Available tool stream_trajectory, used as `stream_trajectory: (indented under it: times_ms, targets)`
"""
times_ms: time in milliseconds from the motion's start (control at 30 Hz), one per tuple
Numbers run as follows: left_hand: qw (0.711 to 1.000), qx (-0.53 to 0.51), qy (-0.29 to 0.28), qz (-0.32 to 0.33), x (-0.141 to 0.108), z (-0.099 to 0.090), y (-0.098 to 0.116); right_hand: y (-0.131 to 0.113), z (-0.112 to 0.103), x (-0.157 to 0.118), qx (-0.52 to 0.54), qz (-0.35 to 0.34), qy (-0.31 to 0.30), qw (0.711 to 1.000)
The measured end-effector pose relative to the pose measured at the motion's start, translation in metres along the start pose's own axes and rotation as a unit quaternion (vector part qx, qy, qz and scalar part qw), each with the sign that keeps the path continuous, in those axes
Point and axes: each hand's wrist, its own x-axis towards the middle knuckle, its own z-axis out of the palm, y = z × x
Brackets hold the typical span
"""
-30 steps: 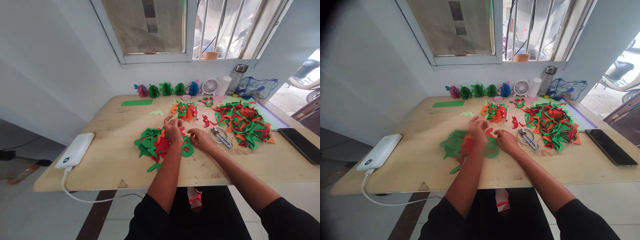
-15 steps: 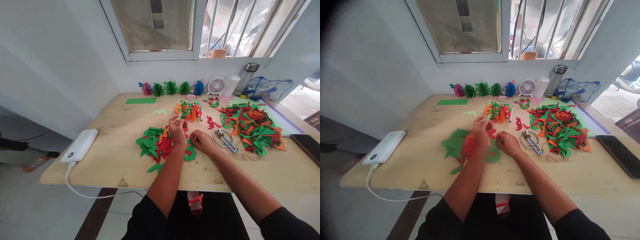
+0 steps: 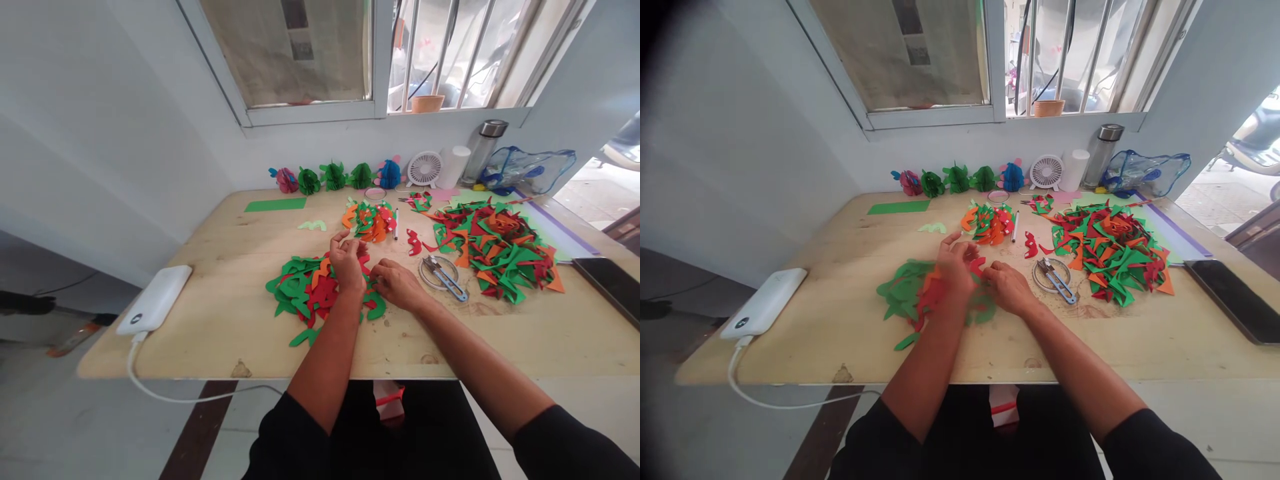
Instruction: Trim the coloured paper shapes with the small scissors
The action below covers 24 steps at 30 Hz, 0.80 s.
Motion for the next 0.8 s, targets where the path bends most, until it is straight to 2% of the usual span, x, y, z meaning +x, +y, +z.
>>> stream_trajectory:
  times_ms: [233, 533, 700, 800]
  targets:
    - [1.0, -0.008, 0.0, -0.001, 0.004, -0.002, 0.001, 0.014, 0.004, 0.003, 0.083, -0.016, 0.022, 0.996]
    - [0.999, -0.02, -0.009, -0.032, 0.011, -0.007, 0.007, 0.02, -0.015, 0.001, 0.172, 0.003, 0.0, 0.985]
    - [0.996, -0.044, -0.027, -0.069, 0.01, -0.01, 0.006, 0.025, -0.018, 0.001, 0.269, 0.03, 0.002, 0.963]
    - [0.991, -0.055, -0.062, -0.104, 0.009, -0.012, 0.003, 0.029, -0.019, 0.002, 0.32, 0.031, 0.035, 0.946]
